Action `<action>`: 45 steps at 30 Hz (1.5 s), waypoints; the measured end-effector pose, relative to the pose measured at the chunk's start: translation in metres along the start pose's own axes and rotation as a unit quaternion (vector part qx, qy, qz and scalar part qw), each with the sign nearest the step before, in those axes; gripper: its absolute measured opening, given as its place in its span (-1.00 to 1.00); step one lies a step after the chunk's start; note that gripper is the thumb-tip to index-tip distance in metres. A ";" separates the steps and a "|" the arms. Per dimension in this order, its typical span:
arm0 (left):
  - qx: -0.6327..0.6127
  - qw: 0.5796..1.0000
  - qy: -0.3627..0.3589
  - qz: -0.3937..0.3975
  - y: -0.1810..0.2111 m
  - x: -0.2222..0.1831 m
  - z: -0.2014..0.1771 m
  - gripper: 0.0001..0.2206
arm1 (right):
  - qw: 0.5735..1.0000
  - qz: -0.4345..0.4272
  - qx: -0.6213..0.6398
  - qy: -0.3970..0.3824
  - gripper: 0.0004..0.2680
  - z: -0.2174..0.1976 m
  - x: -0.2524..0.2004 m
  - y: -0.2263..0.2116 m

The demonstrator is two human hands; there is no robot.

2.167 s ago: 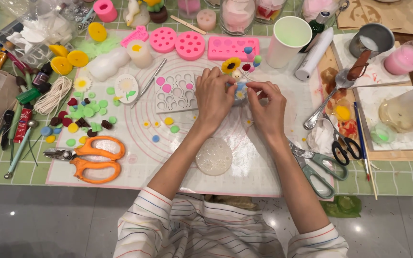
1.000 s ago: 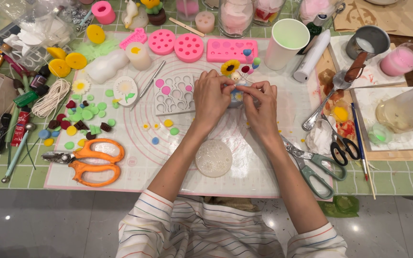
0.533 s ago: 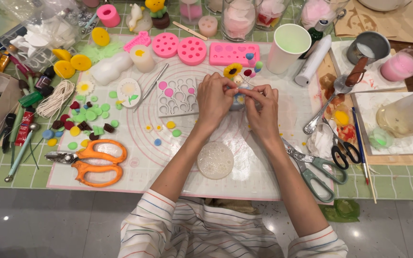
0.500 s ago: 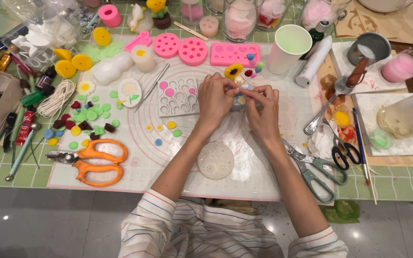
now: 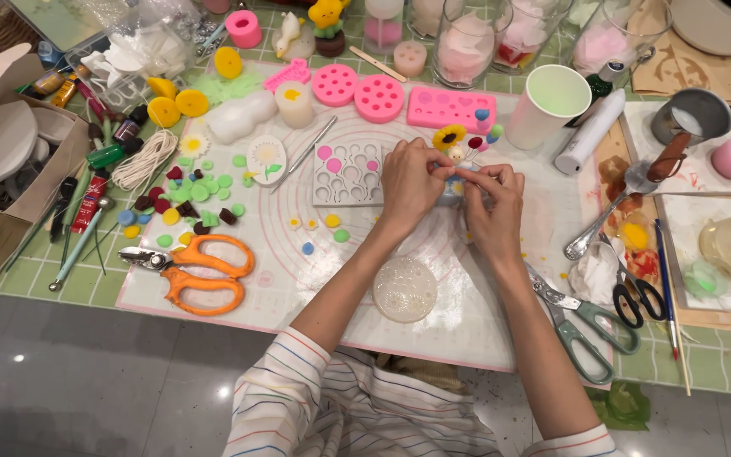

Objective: The recorder is decorating a small blue candle by attaching various wax shapes and charms.

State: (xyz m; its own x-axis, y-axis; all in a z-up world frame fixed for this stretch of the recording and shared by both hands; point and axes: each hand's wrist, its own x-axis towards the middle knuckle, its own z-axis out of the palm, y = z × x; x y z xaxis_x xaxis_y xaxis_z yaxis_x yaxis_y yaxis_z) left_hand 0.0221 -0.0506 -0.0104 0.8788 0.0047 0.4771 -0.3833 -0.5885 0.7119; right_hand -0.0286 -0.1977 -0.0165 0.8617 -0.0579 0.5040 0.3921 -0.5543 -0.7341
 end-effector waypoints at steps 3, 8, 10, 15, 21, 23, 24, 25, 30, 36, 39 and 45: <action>-0.002 1.000 -0.005 -0.007 0.001 0.001 -0.002 -0.90 | 1.000 -0.008 -0.001 0.000 -0.82 0.000 0.000 0.001; 0.007 1.000 -0.002 -0.008 0.001 0.000 -0.001 -0.91 | 0.999 0.025 0.023 -0.006 -0.83 -0.003 0.002 -0.009; 0.009 1.000 -0.002 -0.012 0.002 0.001 -0.001 -0.91 | 0.999 0.034 0.030 -0.008 -0.83 -0.004 0.002 -0.009; 0.000 1.000 0.001 -0.022 0.001 0.000 -0.002 -0.88 | 0.999 0.030 0.022 0.006 -0.84 -0.006 0.001 -0.006; -0.017 0.999 0.020 -0.024 0.018 0.003 -0.029 -0.86 | 0.999 0.001 0.015 0.034 -0.86 -0.009 0.002 -0.002; -0.031 0.999 0.035 -0.005 0.029 0.007 -0.054 -0.87 | 0.999 -0.008 0.016 0.049 -0.88 -0.013 0.005 0.000; -0.043 0.998 0.047 0.012 0.034 0.008 -0.067 -0.88 | 0.998 -0.014 0.018 0.062 -0.90 -0.015 0.005 0.001; -0.045 0.998 0.050 0.014 0.038 0.010 -0.084 -0.88 | 0.998 -0.017 0.017 0.062 -0.90 -0.018 0.008 0.007; -0.043 0.996 0.003 0.077 0.056 0.018 -0.168 -0.84 | 0.995 0.028 0.081 0.046 -0.89 -0.037 0.014 0.005; 0.072 0.970 -0.227 0.056 0.055 -0.007 -0.216 -0.85 | 0.992 0.038 -0.057 -0.104 -0.84 -0.093 0.002 -0.050; 0.094 0.955 -0.262 0.106 0.004 -0.043 -0.189 -0.80 | 0.974 0.049 -0.140 -0.170 -0.80 -0.098 -0.017 -0.046; 0.179 0.953 -0.213 0.123 -0.032 -0.092 -0.172 -0.70 | 0.951 -0.004 -0.180 -0.253 -0.71 -0.078 -0.040 -0.070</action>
State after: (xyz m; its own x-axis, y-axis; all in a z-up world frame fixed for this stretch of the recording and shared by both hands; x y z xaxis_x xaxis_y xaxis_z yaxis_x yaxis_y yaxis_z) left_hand -0.0951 0.1067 0.0114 0.8397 -0.4528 0.2998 -0.5381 -0.7680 0.3473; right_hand -0.1156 -0.2216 0.0500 0.9397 0.3030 0.1586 0.3415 -0.8065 -0.4826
